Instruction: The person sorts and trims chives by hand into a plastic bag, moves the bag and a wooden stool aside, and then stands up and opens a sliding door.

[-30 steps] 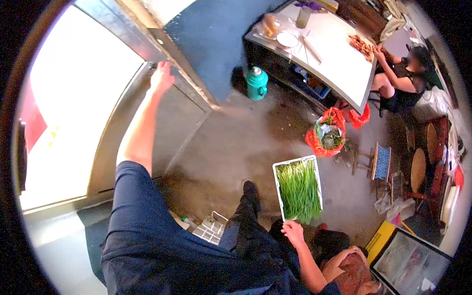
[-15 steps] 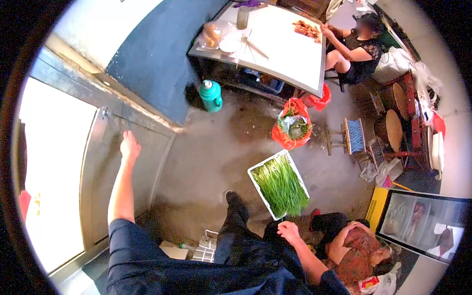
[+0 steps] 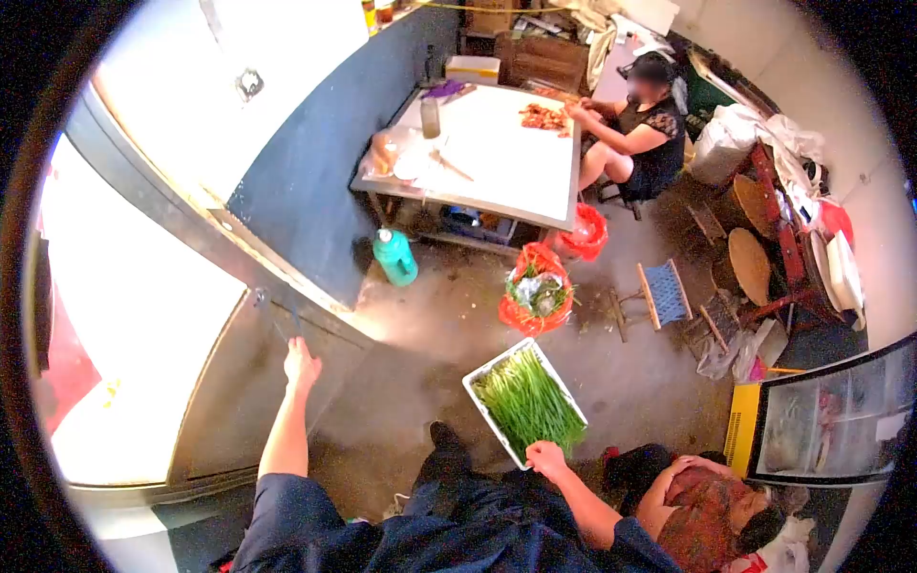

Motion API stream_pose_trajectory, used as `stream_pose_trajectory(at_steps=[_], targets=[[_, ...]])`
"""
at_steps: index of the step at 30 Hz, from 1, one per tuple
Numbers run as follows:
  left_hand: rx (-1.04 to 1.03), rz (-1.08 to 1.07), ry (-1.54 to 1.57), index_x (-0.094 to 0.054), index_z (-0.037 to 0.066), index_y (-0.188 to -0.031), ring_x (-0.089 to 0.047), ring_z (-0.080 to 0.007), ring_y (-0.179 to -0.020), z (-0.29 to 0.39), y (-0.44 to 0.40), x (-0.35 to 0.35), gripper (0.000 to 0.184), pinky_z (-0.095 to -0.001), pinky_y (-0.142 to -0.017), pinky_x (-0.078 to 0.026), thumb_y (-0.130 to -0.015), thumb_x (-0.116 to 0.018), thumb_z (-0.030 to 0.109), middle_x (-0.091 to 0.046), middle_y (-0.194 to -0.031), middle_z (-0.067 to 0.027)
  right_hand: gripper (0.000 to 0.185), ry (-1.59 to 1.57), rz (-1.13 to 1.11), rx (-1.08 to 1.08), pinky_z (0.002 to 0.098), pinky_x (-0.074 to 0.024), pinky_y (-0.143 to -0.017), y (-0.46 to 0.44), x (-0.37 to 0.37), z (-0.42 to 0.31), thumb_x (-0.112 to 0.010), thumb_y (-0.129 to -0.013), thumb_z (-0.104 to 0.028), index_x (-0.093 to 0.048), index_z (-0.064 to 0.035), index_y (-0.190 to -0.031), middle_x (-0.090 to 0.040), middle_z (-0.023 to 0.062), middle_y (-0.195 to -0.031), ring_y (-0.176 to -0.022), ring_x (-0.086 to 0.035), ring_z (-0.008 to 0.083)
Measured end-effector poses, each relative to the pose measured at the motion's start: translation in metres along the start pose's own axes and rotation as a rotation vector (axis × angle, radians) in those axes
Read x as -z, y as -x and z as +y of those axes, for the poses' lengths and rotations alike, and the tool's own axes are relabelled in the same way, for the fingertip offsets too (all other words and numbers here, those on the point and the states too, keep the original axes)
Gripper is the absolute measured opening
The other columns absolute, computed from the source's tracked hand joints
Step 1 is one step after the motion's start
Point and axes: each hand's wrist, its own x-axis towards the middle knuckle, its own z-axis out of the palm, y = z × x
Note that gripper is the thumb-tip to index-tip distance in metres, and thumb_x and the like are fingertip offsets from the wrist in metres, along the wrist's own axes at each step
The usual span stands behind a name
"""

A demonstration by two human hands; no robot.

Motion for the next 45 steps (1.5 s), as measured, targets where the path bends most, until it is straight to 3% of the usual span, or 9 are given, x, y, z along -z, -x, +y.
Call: stream_pose_trajectory(at_steps=[3,8,13,21,27,29,32,38,45], targets=[[0.031,-0.054,0.009,-0.045,-0.002,-0.112,-0.058,-0.0400,-0.098,0.039,0.051,-0.012,0.053,-0.0458,-0.081,-0.050,-0.068,-0.070,0.013,-0.047,-0.119,-0.0223,0.018,-0.081,0.021,-0.034,0.0265,-0.0544,-0.056,0.010,0.035,0.042,-0.062,-0.082,-0.015,-0.067,-0.0004,-0.091,-0.067,0.0058,-0.081,-0.072,-0.068,0.0152],[0.082,-0.122,0.082,-0.043,-0.002,-0.112,-0.054,-0.0415,-0.105,0.077,0.126,-0.047,0.053,-0.0470,-0.086,-0.049,-0.068,-0.067,0.015,-0.045,-0.121,-0.0234,0.014,-0.144,0.070,-0.109,0.0289,-0.0551,-0.057,0.028,0.092,0.106,-0.061,-0.084,-0.012,-0.066,-0.0014,-0.090,-0.067,0.0065,-0.082,-0.070,-0.067,0.0174],[0.247,-0.359,0.150,-0.028,-0.010,-0.134,-0.038,-0.0417,-0.127,0.094,0.199,-0.098,0.079,-0.0413,-0.104,-0.038,-0.071,-0.066,0.018,-0.034,-0.138,-0.0303,0.011,-0.269,0.033,-0.153,0.0301,-0.0547,-0.056,0.041,0.141,0.173,-0.063,-0.084,-0.012,-0.066,-0.0031,-0.089,-0.066,0.0066,-0.080,-0.065,-0.065,0.0172],[0.348,-0.470,0.145,-0.030,-0.010,-0.133,-0.040,-0.0430,-0.125,0.135,0.312,-0.118,0.074,-0.0420,-0.102,-0.040,-0.070,-0.058,0.017,-0.034,-0.137,-0.0304,0.012,-0.215,0.162,-0.240,0.0297,-0.0532,-0.053,0.042,0.146,0.190,-0.062,-0.084,-0.015,-0.066,-0.0038,-0.085,-0.066,0.0076,-0.078,-0.065,-0.065,0.0168],[0.574,-0.509,0.276,-0.025,-0.009,-0.137,-0.034,-0.0400,-0.131,0.138,0.357,-0.158,0.086,-0.0423,-0.104,-0.037,-0.069,-0.064,0.026,-0.033,-0.138,-0.0317,0.014,0.008,-0.002,0.120,0.0241,-0.0446,-0.046,0.034,0.123,0.147,-0.059,-0.079,-0.015,-0.063,-0.0064,-0.069,-0.059,-0.0001,-0.060,-0.048,-0.054,0.0086],[0.329,-0.313,0.189,-0.026,-0.012,-0.134,-0.044,-0.0440,-0.120,0.097,0.378,-0.230,0.087,-0.0456,-0.099,-0.042,-0.068,-0.066,0.028,-0.037,-0.133,-0.0328,0.013,0.041,-0.065,0.169,0.0239,-0.0436,-0.044,0.024,0.118,0.135,-0.058,-0.078,-0.013,-0.061,-0.0071,-0.066,-0.058,0.0002,-0.058,-0.047,-0.054,0.0088],[0.305,-0.210,0.262,-0.031,-0.012,-0.129,-0.048,-0.0488,-0.108,0.128,0.381,-0.192,0.080,-0.0501,-0.093,-0.043,-0.066,-0.061,0.027,-0.044,-0.120,-0.0351,0.014,0.014,-0.135,0.062,0.0234,-0.0497,-0.050,0.008,0.115,0.114,-0.060,-0.085,-0.018,-0.063,-0.0041,-0.087,-0.064,0.0032,-0.074,-0.064,-0.063,0.0107],[0.336,0.020,0.351,-0.033,-0.009,-0.129,-0.047,-0.0494,-0.107,0.173,0.387,-0.169,0.073,-0.0513,-0.092,-0.042,-0.067,-0.058,0.020,-0.041,-0.122,-0.0335,0.016,-0.016,-0.201,0.047,0.0243,-0.0497,-0.052,-0.009,0.134,0.082,-0.059,-0.085,-0.017,-0.065,-0.0038,-0.091,-0.065,0.0028,-0.080,-0.067,-0.065,0.0108],[0.433,0.342,0.476,-0.026,-0.003,-0.140,-0.053,-0.0370,-0.107,0.318,0.412,-0.082,0.075,-0.0328,-0.078,-0.051,-0.072,-0.057,0.001,-0.028,-0.142,-0.0249,0.014,0.067,-0.288,-0.088,0.0251,-0.0520,-0.055,-0.065,0.209,0.098,-0.060,-0.083,-0.013,-0.063,-0.0041,-0.094,-0.065,0.0048,-0.084,-0.070,-0.066,0.0134]])
